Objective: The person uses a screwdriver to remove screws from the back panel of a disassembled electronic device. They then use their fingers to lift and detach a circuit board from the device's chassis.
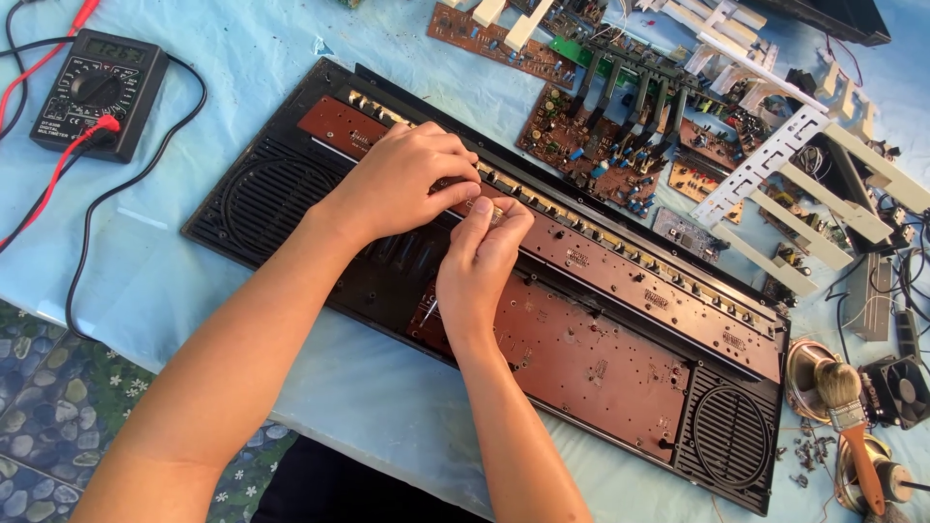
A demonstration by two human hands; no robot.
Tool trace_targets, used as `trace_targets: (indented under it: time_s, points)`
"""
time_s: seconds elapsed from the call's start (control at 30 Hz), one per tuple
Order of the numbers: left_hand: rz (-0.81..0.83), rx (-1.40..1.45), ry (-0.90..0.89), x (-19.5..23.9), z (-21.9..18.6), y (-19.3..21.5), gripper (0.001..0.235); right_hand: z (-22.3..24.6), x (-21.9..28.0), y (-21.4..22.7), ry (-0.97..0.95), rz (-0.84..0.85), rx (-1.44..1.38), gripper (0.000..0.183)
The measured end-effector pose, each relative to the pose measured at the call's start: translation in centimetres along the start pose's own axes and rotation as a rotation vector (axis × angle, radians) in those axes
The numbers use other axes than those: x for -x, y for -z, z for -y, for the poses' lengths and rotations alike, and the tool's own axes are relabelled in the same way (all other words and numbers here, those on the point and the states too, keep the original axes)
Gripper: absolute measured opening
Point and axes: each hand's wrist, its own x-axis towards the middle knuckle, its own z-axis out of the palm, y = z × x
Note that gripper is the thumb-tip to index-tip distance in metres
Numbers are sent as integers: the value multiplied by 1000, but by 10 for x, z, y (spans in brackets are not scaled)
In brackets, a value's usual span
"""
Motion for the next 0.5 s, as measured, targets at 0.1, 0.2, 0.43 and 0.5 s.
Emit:
trace_targets:
  time_s: [0.1,0.2,0.43,0.5]
  points:
    - [3,-3,9,-1,-1,1,27,0,-1,0,4,13,12,16]
    - [10,-6,10,0,-1,1,24,2,-1,1,28,40,17,13]
    - [-4,-3,5,0,-4,3,24,8,2,1,17,2,-97,14]
    - [-4,-6,11,1,-3,3,24,7,2,-1,8,11,-127,15]
